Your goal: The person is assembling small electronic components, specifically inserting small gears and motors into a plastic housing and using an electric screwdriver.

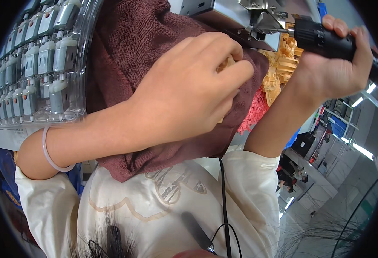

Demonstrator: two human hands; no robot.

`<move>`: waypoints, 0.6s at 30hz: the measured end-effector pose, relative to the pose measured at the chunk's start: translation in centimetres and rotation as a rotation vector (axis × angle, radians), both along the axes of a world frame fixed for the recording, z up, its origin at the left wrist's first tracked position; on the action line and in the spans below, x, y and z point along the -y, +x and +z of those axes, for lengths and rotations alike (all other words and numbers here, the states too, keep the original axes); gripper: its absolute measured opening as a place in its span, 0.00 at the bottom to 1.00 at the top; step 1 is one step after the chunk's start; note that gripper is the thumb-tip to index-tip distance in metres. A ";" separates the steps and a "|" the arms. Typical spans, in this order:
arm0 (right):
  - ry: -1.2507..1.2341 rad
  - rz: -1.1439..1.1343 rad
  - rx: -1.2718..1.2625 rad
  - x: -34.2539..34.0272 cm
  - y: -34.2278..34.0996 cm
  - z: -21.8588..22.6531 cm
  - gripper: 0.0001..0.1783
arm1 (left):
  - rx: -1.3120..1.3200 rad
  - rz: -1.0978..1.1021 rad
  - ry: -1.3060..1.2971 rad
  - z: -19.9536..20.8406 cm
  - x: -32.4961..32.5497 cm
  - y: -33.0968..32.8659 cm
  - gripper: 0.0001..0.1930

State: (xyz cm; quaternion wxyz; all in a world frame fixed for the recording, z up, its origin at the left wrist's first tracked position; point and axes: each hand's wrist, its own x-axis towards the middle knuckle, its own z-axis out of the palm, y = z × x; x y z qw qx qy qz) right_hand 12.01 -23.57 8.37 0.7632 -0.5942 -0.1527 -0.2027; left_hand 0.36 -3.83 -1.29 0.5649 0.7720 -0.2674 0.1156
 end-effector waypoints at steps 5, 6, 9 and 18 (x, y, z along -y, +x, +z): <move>-0.042 -0.042 0.116 -1.5 -0.8 -1.8 0.08 | -0.025 -0.003 0.006 -0.6 -0.7 -0.5 0.10; -0.052 -0.048 0.143 -1.7 -1.0 -2.0 0.08 | -0.039 -0.006 0.011 -0.7 -0.8 -0.5 0.10; -0.080 -0.022 0.172 -2.2 -0.3 -2.1 0.09 | -0.015 0.014 -0.017 -0.1 -0.9 -0.3 0.10; -0.199 -0.054 0.205 -6.1 -1.6 -2.2 0.10 | 0.016 0.013 -0.018 -0.3 -1.1 -0.3 0.11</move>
